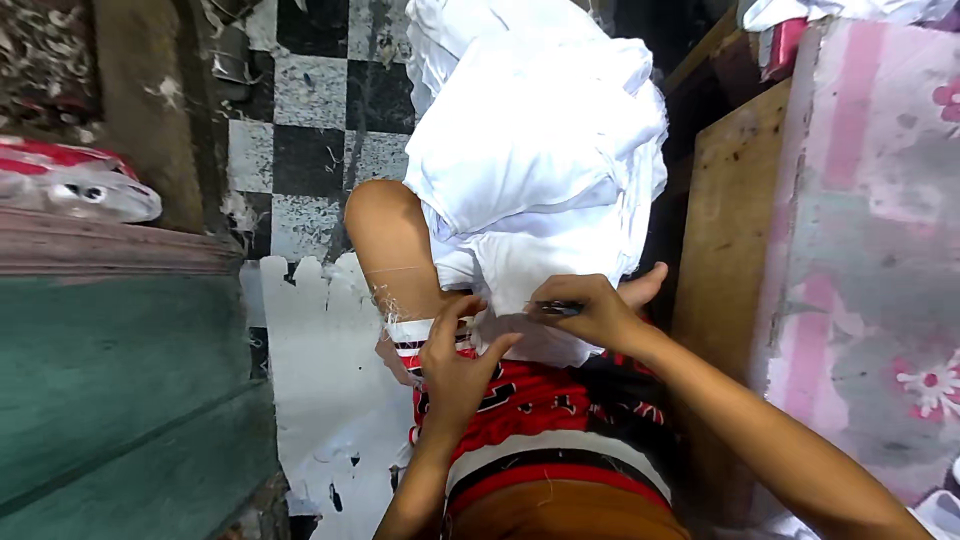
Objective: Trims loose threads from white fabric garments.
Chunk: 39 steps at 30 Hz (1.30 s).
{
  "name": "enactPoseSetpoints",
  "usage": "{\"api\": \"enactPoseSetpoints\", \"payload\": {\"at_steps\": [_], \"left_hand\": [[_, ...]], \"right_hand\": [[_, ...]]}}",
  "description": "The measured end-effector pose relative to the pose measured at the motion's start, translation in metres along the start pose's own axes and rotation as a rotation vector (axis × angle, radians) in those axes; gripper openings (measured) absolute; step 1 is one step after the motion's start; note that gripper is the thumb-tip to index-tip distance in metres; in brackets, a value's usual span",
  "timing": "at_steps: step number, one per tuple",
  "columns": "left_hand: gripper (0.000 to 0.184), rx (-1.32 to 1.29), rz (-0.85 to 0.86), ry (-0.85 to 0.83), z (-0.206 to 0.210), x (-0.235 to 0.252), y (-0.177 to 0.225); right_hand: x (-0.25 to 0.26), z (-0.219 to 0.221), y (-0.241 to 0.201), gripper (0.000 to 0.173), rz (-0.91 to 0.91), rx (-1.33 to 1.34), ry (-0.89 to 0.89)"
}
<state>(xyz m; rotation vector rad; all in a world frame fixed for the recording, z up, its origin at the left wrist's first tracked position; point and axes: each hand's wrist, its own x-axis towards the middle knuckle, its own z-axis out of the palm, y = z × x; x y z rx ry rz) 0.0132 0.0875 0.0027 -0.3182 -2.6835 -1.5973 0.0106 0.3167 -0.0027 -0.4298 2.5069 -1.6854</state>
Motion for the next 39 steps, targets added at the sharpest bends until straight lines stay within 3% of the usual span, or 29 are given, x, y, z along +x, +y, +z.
{"api": "enactPoseSetpoints", "payload": {"at_steps": [5,10,18,21,26,31,34,36,39], "left_hand": [[0.048,-0.14,0.064,0.055,0.021,0.015,0.004],[0.034,-0.354,-0.038,0.043,0.026,0.023,0.011],[0.033,-0.243,0.025,0.081,0.024,0.024,0.01],[0.037,-0.233,0.008,0.094,0.023,0.022,0.009],[0.038,-0.018,0.15,0.15,0.023,0.016,0.01],[0.038,0.081,0.275,0.246,0.023,0.012,0.012],[0.043,0.017,0.213,0.252,0.024,0.009,0.007],[0.049,-0.082,0.119,0.219,0.025,0.005,0.006],[0.055,-0.47,-0.136,0.08,0.022,0.002,0.012]], "right_hand": [[0.004,-0.014,-0.007,0.011,-0.024,0.003,0.015],[0.01,-0.018,-0.009,0.009,-0.032,0.021,0.019],[0.016,-0.031,-0.012,0.011,0.085,0.015,-0.011],[0.023,-0.035,-0.016,0.015,0.037,0.006,-0.036],[0.041,-0.025,-0.025,0.014,-0.146,-0.128,0.05],[0.06,-0.019,-0.04,0.012,-0.237,-0.329,-0.142],[0.068,-0.02,-0.043,0.011,-0.156,-0.345,-0.3],[0.067,-0.016,-0.04,0.01,-0.139,-0.331,-0.302],[0.061,-0.008,-0.032,0.011,-0.098,-0.286,-0.289]]}}
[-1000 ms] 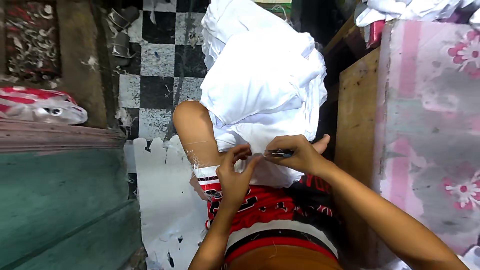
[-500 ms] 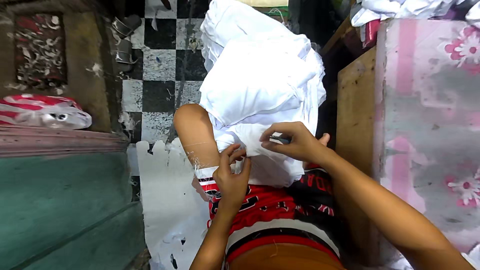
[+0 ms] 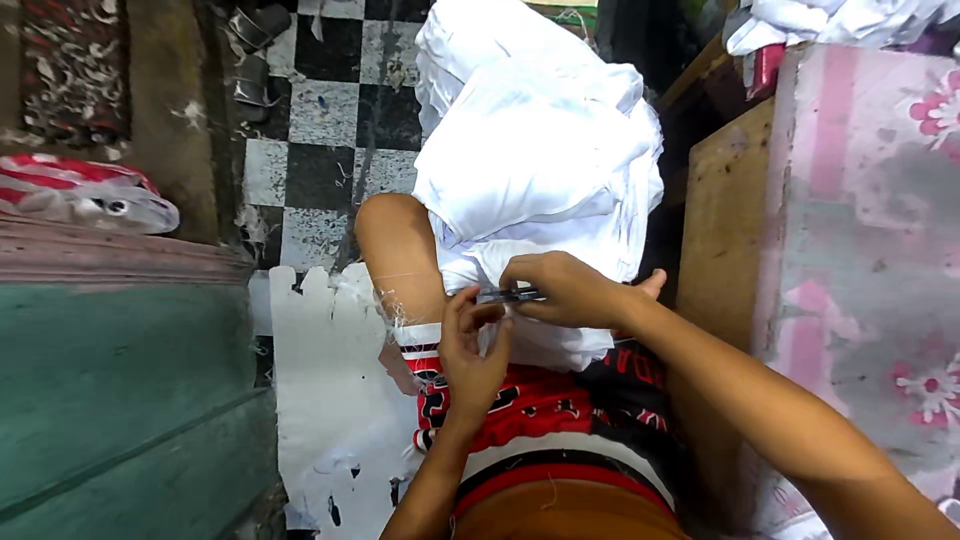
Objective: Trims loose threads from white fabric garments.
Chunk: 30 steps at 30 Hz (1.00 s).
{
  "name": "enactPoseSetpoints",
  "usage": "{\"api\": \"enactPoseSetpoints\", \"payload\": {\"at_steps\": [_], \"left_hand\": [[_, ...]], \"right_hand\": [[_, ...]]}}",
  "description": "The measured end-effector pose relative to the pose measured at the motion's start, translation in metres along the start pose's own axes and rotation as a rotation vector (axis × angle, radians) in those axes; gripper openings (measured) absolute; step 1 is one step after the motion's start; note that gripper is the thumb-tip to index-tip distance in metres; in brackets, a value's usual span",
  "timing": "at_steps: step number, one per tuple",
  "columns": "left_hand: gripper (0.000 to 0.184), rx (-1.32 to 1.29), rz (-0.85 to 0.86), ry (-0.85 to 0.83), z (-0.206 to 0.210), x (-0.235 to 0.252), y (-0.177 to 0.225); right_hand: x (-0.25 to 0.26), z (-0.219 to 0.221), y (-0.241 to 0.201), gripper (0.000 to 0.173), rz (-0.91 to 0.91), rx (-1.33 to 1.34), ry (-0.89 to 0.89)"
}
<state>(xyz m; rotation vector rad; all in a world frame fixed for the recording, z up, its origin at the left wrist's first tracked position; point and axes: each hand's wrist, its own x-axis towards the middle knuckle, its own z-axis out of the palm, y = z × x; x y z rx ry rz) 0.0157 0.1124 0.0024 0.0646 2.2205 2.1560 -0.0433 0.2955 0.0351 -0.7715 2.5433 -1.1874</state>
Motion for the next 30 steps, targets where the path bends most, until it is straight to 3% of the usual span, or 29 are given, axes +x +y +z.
{"api": "enactPoseSetpoints", "payload": {"at_steps": [2,5,8,12,14,18,24,30], "left_hand": [[0.053,-0.197,-0.167,-0.01,0.002,-0.003,0.005],[0.04,-0.123,-0.231,0.033,0.005,-0.004,0.007],[0.023,0.017,-0.203,0.014,0.002,-0.003,0.003],[0.016,0.083,-0.099,0.0,-0.003,-0.001,-0.004],[0.015,0.035,-0.096,-0.014,-0.004,0.001,-0.005],[0.015,-0.121,-0.169,-0.037,-0.007,0.005,-0.004],[0.018,-0.316,-0.296,-0.046,-0.01,0.007,-0.004],[0.017,-0.258,-0.229,-0.031,-0.01,0.006,-0.006]], "right_hand": [[-0.004,0.006,0.0,0.012,0.027,0.05,0.022],[-0.011,0.015,0.0,0.011,0.074,0.136,0.084],[-0.02,0.018,0.001,0.01,0.146,0.223,0.119],[-0.031,0.018,0.001,0.011,0.209,0.32,0.132],[-0.036,0.014,0.003,0.011,0.207,0.27,0.149],[-0.043,0.01,0.006,0.039,0.167,-0.018,0.211],[-0.036,0.027,0.008,0.028,0.025,-0.058,0.358],[-0.026,0.031,0.003,0.027,-0.016,-0.122,0.35]]}}
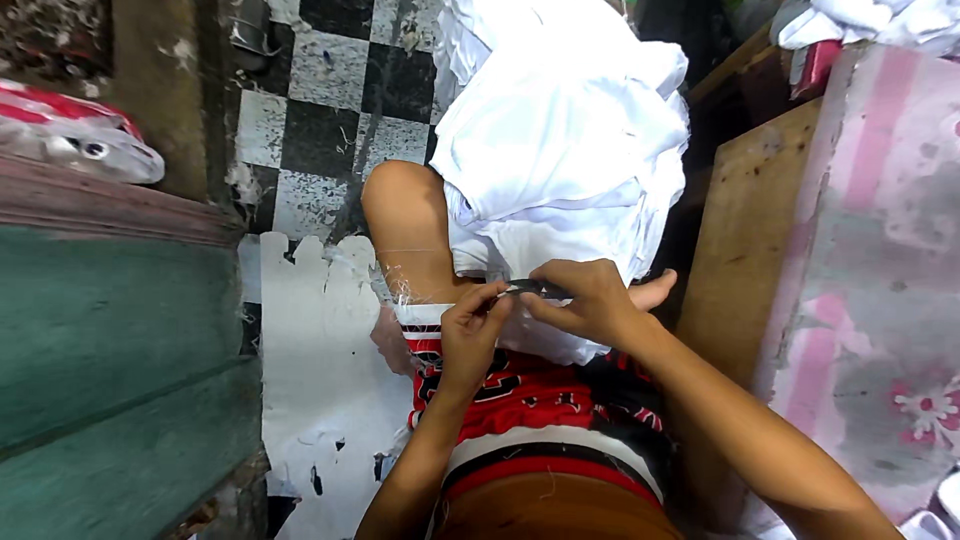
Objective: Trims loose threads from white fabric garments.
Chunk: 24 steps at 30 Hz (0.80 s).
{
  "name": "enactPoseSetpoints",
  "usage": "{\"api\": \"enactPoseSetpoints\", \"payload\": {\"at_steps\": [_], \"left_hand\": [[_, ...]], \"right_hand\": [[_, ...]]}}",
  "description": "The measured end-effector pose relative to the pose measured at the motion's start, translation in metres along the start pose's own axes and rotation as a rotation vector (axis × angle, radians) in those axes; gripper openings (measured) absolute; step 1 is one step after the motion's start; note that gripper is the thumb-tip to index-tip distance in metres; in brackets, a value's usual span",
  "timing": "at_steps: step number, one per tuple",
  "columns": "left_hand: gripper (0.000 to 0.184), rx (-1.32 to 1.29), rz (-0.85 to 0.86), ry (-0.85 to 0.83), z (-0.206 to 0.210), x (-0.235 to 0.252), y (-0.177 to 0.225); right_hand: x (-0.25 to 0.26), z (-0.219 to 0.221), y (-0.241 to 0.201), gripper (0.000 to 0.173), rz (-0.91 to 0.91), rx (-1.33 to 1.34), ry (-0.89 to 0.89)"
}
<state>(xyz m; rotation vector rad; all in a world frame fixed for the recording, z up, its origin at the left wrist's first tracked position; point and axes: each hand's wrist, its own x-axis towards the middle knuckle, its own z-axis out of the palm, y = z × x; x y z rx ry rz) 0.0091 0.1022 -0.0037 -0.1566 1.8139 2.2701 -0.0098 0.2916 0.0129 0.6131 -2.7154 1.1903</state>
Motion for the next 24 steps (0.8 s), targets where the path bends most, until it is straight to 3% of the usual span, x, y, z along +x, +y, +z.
{"api": "enactPoseSetpoints", "payload": {"at_steps": [9,12,19,24], "left_hand": [[0.015,0.123,0.068,0.008,0.0,-0.001,-0.003],[0.016,0.12,0.07,0.006,0.0,-0.001,-0.002],[0.014,0.091,0.056,0.059,0.0,-0.005,-0.001],[0.014,0.147,0.086,0.113,-0.004,-0.004,0.0]], "right_hand": [[0.001,-0.005,0.001,0.028,-0.119,-0.138,0.03],[0.0,-0.009,0.002,0.03,-0.194,-0.042,0.033],[-0.004,-0.008,0.008,0.045,0.01,0.127,-0.028],[-0.004,0.0,0.01,0.024,-0.02,0.196,-0.155]]}}
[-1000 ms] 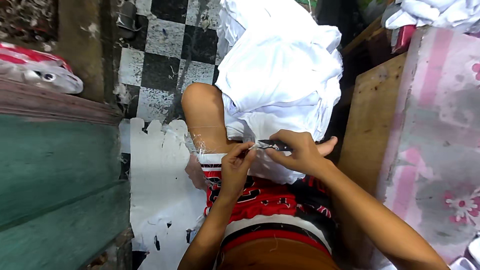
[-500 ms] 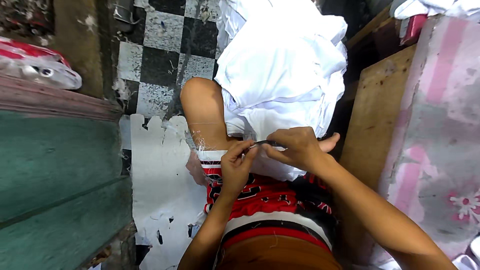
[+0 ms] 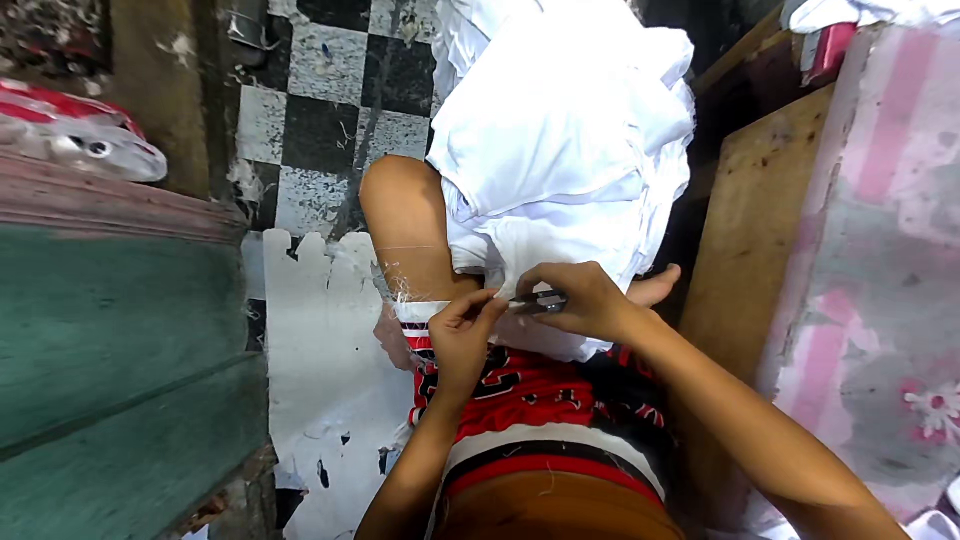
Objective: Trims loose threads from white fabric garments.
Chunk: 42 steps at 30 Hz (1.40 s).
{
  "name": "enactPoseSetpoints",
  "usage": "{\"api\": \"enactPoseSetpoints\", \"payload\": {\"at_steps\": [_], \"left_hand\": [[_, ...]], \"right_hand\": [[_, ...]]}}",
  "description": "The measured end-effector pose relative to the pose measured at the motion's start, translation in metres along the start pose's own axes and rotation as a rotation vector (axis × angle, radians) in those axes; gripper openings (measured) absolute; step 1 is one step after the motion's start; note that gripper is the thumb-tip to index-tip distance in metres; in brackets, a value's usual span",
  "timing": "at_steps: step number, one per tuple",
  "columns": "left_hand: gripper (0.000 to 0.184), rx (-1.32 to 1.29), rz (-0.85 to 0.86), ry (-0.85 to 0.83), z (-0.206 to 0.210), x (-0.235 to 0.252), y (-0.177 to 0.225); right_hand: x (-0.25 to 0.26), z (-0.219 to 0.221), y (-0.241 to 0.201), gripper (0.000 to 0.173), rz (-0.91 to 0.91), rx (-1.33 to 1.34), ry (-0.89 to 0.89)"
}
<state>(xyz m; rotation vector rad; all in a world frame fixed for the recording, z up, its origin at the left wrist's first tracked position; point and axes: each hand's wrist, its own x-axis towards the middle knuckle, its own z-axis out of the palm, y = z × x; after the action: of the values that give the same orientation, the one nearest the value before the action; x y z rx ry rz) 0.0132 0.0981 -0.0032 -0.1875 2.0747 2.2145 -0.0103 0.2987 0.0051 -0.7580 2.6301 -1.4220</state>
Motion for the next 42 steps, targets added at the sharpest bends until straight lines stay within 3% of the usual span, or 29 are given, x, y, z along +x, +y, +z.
{"api": "enactPoseSetpoints", "payload": {"at_steps": [6,10,14,16,21,25,28,30,34,38,40,42], "left_hand": [[0.016,0.515,0.531,-0.125,-0.021,0.025,-0.003],[0.013,0.708,0.494,-0.378,-0.028,0.047,0.01],[0.012,0.542,0.374,-0.529,-0.03,0.063,0.016],[0.009,0.492,0.347,-0.484,-0.029,0.065,0.017],[0.012,0.73,0.601,-0.216,-0.03,0.064,0.025],[0.021,0.922,0.624,-0.008,-0.03,0.055,0.03],[0.038,0.894,0.668,-0.017,-0.013,0.037,0.036],[0.044,0.915,0.644,-0.069,0.004,0.027,0.03],[0.02,0.858,0.571,-0.174,0.014,0.027,0.014],[0.015,0.232,0.258,-0.336,-0.018,0.025,0.022],[0.02,0.046,0.081,-0.279,-0.043,0.027,0.026],[0.024,0.116,0.072,-0.087,-0.07,0.034,0.027]], "right_hand": [[0.019,-0.033,0.009,0.017,0.093,0.118,-0.114],[0.044,-0.058,0.015,0.022,0.222,0.185,-0.271],[0.064,-0.064,0.015,0.021,0.316,0.395,-0.355],[0.071,-0.065,0.014,0.019,0.37,0.437,-0.402],[0.084,-0.067,0.006,0.029,0.503,0.28,-0.556],[0.087,-0.066,0.003,0.03,0.633,0.367,-0.541],[0.085,-0.063,0.003,0.029,0.655,0.418,-0.519],[0.084,-0.061,0.001,0.029,0.665,0.437,-0.52],[0.085,-0.06,-0.001,0.029,0.669,0.461,-0.511],[0.084,-0.061,0.001,0.026,0.672,0.49,-0.484],[0.084,-0.06,0.005,0.025,0.673,0.529,-0.474],[0.084,-0.059,0.007,0.024,0.684,0.559,-0.461]]}}
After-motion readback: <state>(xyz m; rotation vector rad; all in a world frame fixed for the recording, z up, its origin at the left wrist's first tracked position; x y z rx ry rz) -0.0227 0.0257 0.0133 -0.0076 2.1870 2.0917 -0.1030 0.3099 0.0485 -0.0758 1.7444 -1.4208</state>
